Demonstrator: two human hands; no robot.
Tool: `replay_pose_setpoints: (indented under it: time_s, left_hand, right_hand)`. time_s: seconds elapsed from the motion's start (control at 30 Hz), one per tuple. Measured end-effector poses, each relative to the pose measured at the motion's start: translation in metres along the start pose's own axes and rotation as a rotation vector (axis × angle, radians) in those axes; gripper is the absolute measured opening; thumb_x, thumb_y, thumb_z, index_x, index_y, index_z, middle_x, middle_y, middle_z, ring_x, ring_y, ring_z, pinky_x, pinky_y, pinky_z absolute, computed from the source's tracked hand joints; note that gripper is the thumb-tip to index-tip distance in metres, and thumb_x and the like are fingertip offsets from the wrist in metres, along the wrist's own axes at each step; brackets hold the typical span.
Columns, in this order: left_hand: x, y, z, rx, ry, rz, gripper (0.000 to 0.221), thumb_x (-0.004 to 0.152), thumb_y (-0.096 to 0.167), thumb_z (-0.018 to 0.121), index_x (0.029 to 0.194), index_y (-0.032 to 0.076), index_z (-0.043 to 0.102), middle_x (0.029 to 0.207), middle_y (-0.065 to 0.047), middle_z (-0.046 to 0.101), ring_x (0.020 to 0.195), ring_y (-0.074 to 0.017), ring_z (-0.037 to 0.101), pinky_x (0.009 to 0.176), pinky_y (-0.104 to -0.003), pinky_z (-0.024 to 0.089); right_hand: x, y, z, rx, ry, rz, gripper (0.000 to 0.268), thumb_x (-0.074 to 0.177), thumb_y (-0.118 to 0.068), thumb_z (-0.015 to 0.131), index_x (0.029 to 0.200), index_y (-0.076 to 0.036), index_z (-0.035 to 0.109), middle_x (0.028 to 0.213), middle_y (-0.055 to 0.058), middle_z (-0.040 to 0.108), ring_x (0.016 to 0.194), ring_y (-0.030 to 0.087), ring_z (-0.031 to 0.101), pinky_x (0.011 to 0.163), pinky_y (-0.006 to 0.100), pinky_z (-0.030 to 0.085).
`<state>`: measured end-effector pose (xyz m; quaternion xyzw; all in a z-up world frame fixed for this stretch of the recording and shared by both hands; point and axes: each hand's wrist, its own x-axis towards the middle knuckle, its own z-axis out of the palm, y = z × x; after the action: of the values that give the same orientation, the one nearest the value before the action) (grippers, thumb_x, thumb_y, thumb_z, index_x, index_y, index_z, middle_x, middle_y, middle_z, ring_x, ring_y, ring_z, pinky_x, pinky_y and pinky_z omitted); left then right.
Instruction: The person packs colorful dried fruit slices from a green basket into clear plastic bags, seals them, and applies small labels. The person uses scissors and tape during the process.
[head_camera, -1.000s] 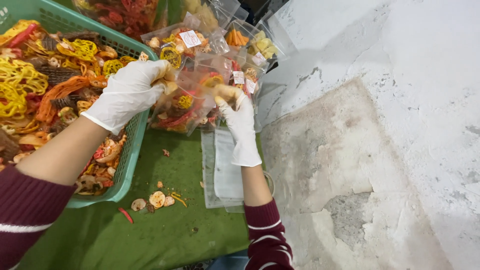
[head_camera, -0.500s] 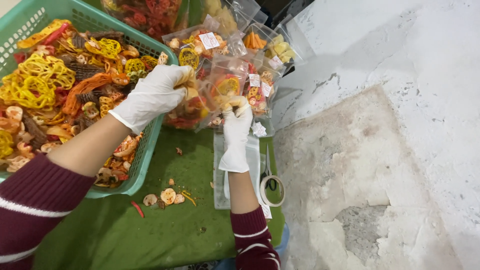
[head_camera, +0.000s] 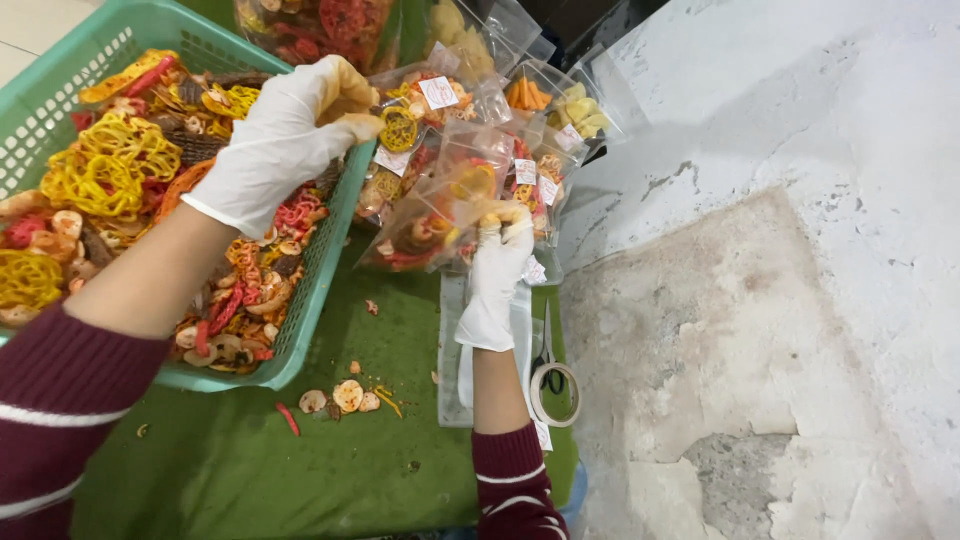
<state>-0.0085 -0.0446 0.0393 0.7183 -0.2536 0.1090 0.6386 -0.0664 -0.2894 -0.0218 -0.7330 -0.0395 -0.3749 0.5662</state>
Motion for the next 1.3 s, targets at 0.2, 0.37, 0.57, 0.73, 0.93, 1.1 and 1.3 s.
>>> replay_pose_setpoints:
  time_s: [0.2,0.37,0.57,0.73,0.93,1.1,1.3]
  left_hand:
    - [-0.014,0.024,-0.049,0.498,-0.16,-0.296,0.012,0.09,0.021,0.067,0.097,0.012,0.062,0.096,-0.003,0.067,0.083,-0.0219,0.059,0.074,-0.04,0.045]
    - [-0.037,0.058,-0.061,0.925,-0.701,-0.678,0.019,0.091,0.033,0.061,0.098,0.022,0.074,0.103,0.003,0.076,0.098,-0.0164,0.071,0.096,-0.034,0.057]
    - [-0.085,-0.046,-0.057,1.113,-1.02,-0.427,0.036,0.079,0.052,0.068,0.108,0.032,0.063,0.105,0.005,0.068,0.098,-0.0199,0.068,0.085,-0.035,0.054]
    - [-0.097,-0.057,-0.04,1.238,-1.018,-0.455,0.043,0.08,0.054,0.066,0.109,0.025,0.054,0.103,0.006,0.066,0.099,-0.0203,0.065,0.094,-0.041,0.046]
    - [-0.138,-0.12,-0.032,1.17,-0.807,-0.33,0.073,0.069,0.049,0.07,0.131,0.021,0.043,0.107,-0.006,0.068,0.108,-0.0267,0.065,0.094,-0.043,0.046]
    - [-0.131,-0.098,-0.033,0.944,-0.763,-0.449,0.076,0.071,0.035,0.073,0.137,0.017,0.04,0.108,-0.012,0.07,0.11,-0.031,0.065,0.091,-0.045,0.052]
    - [-0.1,-0.041,-0.046,0.868,-0.663,-0.691,0.019,0.079,0.011,0.06,0.097,0.019,0.064,0.101,-0.004,0.07,0.092,-0.0244,0.067,0.077,-0.039,0.052]
  right_hand:
    - [0.002,0.007,0.0,-0.003,0.099,0.117,0.01,0.088,-0.003,0.052,0.085,-0.012,0.051,0.077,0.003,0.056,0.067,0.014,0.055,0.06,0.027,0.047]
    - [0.006,-0.005,-0.002,0.055,-0.134,0.124,0.017,0.09,0.006,0.051,0.084,-0.01,0.049,0.075,0.004,0.057,0.058,0.012,0.057,0.053,0.024,0.047]
    - [0.013,0.02,-0.014,-0.086,-0.243,-0.003,0.009,0.091,-0.003,0.052,0.087,-0.011,0.052,0.083,0.003,0.056,0.072,0.013,0.055,0.063,0.024,0.048]
    - [0.01,0.01,-0.007,0.016,-0.242,0.087,0.014,0.088,0.005,0.048,0.086,-0.008,0.05,0.08,0.007,0.057,0.065,0.015,0.058,0.056,0.025,0.052]
    - [0.007,0.009,-0.006,-0.008,-0.204,0.046,0.011,0.088,-0.002,0.062,0.085,-0.011,0.057,0.079,0.005,0.062,0.076,0.01,0.052,0.077,0.027,0.049]
    - [0.009,0.015,-0.008,-0.016,-0.212,0.012,0.01,0.087,-0.001,0.064,0.086,-0.009,0.058,0.081,0.006,0.062,0.079,0.011,0.053,0.081,0.03,0.049]
    - [0.008,-0.005,-0.01,-0.057,-0.264,0.044,0.011,0.087,0.001,0.05,0.09,-0.008,0.055,0.09,0.005,0.06,0.084,0.016,0.057,0.078,0.027,0.047]
